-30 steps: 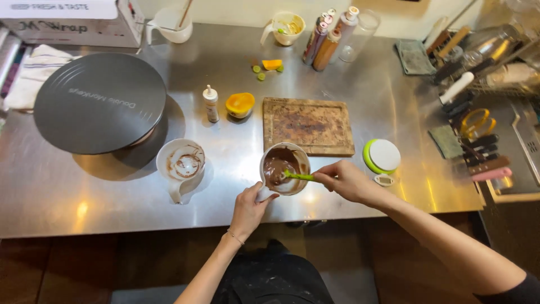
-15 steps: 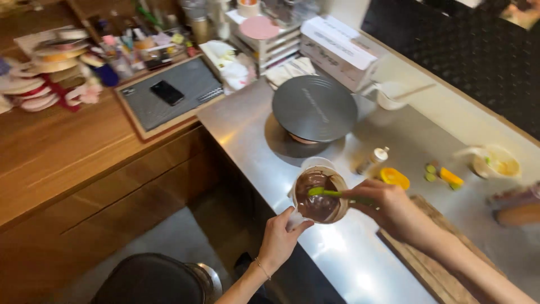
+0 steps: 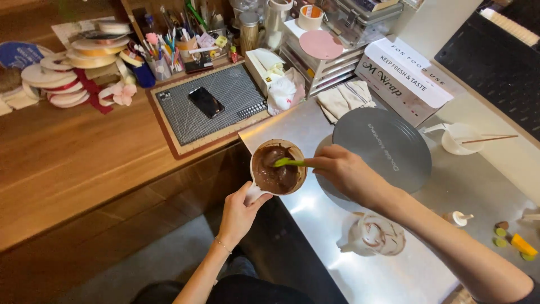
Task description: Stirring chocolate glaze in a bowl with a spatula to reach the desired consistency.
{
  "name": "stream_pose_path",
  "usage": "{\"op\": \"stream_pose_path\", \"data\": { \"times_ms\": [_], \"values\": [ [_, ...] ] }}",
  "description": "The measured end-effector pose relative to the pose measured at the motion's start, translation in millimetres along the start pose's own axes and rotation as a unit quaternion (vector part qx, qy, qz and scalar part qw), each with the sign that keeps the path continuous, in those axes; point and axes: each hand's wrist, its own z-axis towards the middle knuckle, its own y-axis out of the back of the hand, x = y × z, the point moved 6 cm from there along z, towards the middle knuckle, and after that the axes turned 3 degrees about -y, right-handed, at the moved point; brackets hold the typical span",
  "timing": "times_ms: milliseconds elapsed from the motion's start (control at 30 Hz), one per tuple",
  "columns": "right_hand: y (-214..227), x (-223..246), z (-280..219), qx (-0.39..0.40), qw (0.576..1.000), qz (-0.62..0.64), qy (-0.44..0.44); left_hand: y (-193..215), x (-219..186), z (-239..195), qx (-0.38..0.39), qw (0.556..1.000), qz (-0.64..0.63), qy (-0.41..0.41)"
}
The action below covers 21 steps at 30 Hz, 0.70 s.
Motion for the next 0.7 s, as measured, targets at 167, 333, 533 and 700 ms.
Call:
{"op": "stream_pose_path", "data": {
  "times_ms": [167, 333, 533, 700],
  "values": [
    [1, -32, 74, 0.055, 0.997, 0.02, -0.045, 32, -10, 100, 0.035, 0.999, 0.04, -0.012],
    [13, -52, 101, 0.026, 0.995, 0.011, -0.094, 5, -1, 167, 0.096, 0.995, 0.033, -0.011],
    [45, -95, 97, -0.004, 0.982, -0.055, -0.178, -51, -16, 219, 0.177, 0.984, 0.001, 0.034],
    [56, -155, 79, 0.026, 0.974, -0.114, -0.195, -73, -50, 243, 0.203, 0.978, -0.002, 0.055]
  ]
}}
